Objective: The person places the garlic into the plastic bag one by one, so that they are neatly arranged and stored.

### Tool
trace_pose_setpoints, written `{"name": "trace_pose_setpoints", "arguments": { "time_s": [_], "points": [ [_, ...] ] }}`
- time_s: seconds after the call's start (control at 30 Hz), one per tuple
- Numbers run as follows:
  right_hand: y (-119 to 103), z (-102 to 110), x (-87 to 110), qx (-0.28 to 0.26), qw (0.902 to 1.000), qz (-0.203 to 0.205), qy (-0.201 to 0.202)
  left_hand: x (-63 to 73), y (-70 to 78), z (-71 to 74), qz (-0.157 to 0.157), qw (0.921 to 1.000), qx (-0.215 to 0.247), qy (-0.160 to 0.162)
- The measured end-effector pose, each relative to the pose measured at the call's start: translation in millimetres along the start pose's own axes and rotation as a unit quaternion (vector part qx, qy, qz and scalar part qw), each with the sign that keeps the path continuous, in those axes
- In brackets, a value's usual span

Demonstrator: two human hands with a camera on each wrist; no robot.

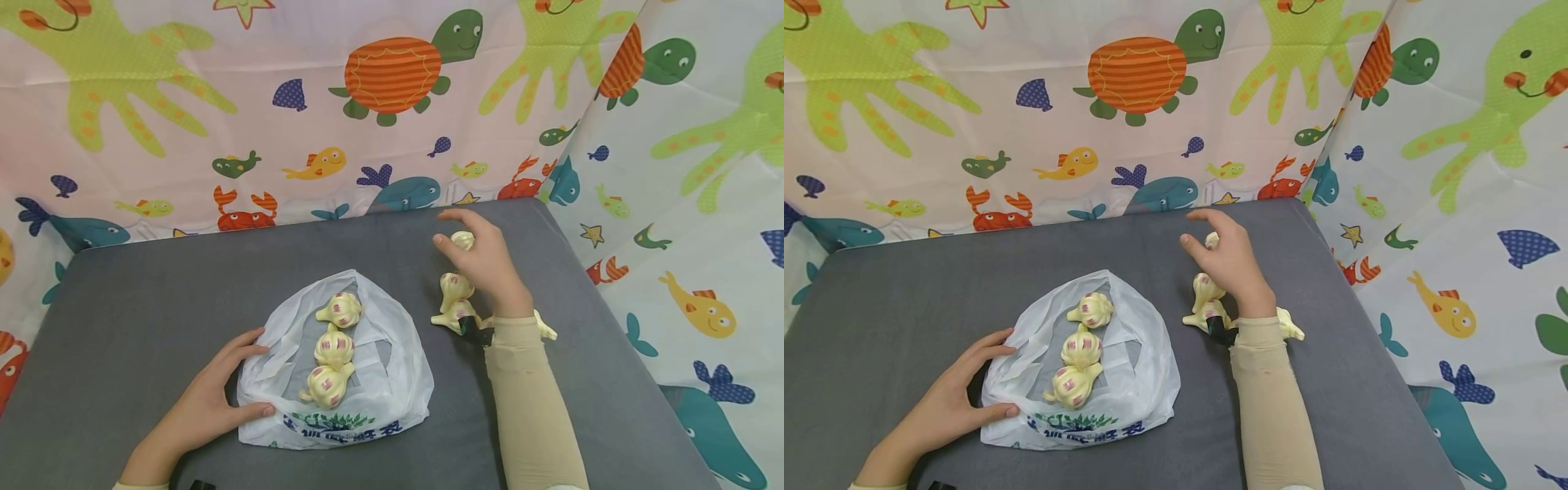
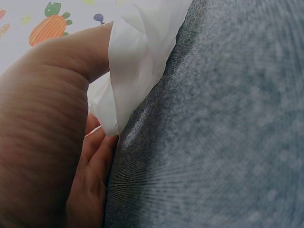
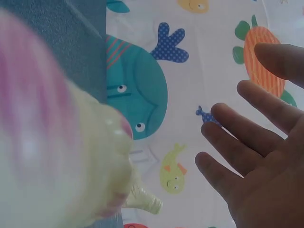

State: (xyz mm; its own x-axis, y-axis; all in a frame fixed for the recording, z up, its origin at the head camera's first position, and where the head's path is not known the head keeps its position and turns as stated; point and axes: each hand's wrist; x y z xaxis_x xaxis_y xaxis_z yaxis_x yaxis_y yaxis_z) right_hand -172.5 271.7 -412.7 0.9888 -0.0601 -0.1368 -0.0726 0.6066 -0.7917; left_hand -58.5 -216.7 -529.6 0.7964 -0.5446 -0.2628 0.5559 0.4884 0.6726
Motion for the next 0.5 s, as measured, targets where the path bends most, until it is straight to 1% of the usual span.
{"name": "trace_pose_setpoints", "arguments": {
  "time_s": [0.17,0.33,0.5],
  "points": [
    [4,5,-0.9,0.007,0.9998,-0.018,0.008,0.7,-0.5,0.3,0.005,1.0,-0.001,-0.002],
    [9,9,-0.9,0.008,0.9994,-0.023,0.023,0.4,0.9,1.0,0.001,1.0,0.006,0.0],
    [13,13,-0.1,0.002,0.9992,-0.029,0.028,0.1,2.1,1.6,-0.001,1.0,0.005,0.001]
  ]
}}
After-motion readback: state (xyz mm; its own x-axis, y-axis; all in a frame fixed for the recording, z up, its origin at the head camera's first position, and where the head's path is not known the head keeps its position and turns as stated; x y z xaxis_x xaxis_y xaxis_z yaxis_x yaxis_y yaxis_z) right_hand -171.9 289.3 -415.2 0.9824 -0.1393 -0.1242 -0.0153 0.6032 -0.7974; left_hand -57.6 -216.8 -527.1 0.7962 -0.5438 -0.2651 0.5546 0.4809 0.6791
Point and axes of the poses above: each hand's wrist, its own x-axis away from the middle knuckle, its own z-axis out of the back of the hand, y = z × x, and after that the axes turned 11 degrees about -z, right-handed
